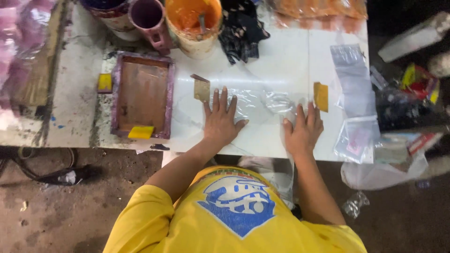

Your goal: The person prepares plastic bags by applying adhesive strips, inspects a screen printing frame, and stirs orange ink in a container.

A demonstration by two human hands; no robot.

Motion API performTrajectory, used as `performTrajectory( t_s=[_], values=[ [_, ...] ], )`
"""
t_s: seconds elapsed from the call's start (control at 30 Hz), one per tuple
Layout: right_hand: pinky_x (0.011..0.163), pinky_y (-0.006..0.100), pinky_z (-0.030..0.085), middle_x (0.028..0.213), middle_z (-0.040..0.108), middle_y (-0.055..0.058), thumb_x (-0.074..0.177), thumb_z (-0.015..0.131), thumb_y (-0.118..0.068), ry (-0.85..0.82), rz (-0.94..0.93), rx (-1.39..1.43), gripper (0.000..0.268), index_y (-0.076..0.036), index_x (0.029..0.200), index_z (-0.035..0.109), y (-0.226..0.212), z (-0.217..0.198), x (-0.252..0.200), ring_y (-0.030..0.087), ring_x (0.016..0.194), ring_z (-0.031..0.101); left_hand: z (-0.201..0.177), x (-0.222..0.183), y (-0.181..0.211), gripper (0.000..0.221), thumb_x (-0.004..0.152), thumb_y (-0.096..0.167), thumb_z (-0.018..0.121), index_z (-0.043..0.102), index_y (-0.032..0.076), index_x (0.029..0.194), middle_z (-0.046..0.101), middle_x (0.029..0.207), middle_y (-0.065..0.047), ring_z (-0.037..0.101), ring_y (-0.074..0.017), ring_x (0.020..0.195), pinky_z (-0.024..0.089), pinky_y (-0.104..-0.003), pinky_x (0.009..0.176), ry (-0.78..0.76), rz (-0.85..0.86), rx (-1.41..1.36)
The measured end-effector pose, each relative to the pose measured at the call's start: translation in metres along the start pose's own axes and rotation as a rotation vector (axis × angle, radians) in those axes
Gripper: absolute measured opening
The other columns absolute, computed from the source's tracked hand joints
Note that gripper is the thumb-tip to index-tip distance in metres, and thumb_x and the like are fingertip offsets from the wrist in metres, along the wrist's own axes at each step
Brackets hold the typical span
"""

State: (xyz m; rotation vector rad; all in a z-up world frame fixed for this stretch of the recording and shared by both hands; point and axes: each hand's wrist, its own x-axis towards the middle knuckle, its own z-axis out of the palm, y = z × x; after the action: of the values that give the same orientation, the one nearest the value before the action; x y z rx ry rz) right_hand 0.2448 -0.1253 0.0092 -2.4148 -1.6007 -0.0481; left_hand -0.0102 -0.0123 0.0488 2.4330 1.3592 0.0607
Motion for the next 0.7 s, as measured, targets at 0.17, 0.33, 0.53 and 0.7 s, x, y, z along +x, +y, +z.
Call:
performTrajectory(
  t_s=[0.17,0.33,0.53,0.7],
  values=[
    [0.113,0.067,0.028,0.161,0.033,0.017,0.103,0.053,-0.05,0.052,-0.063,0.018,0.063,-0.01,0.152,0.051,0.001,0.002,-0.003,0.043,0.151,0.028,0.03,-0.004,-0.013,0.079,0.096,0.055,0.06,0.037,0.01,0.157,0.016,0.166,-0.025,0.011,-0.0466,0.155,0.02,-0.069,0.118,0.267,0.034,-0.105],
    [0.108,0.071,0.032,0.158,0.034,0.018,0.103,0.052,-0.047,0.108,-0.123,0.019,0.061,-0.008,0.15,0.052,0.0,0.002,0.002,0.047,0.149,0.03,0.043,-0.004,-0.025,0.071,0.094,0.049,0.068,0.046,0.01,0.15,0.033,0.16,-0.02,0.022,-0.0433,0.153,0.023,-0.069,0.117,0.43,0.108,-0.122],
    [0.114,0.068,0.024,0.164,0.037,0.024,0.101,0.054,-0.054,0.044,0.013,-0.076,0.073,0.0,0.151,0.055,0.003,0.006,0.007,0.041,0.156,0.025,0.028,-0.003,-0.02,0.084,0.092,0.065,0.057,0.047,0.007,0.152,0.029,0.164,-0.022,0.021,-0.044,0.153,0.021,-0.072,0.117,0.141,0.051,0.012],
    [0.117,0.069,0.016,0.165,0.037,0.022,0.103,0.047,-0.059,-0.066,0.175,-0.075,0.074,-0.004,0.152,0.051,0.001,0.003,0.004,0.039,0.156,0.026,0.031,-0.008,-0.018,0.084,0.093,0.066,0.055,0.047,0.005,0.151,0.034,0.161,-0.025,0.025,-0.0445,0.151,0.02,-0.074,0.115,0.19,0.048,0.052]
  ],
)
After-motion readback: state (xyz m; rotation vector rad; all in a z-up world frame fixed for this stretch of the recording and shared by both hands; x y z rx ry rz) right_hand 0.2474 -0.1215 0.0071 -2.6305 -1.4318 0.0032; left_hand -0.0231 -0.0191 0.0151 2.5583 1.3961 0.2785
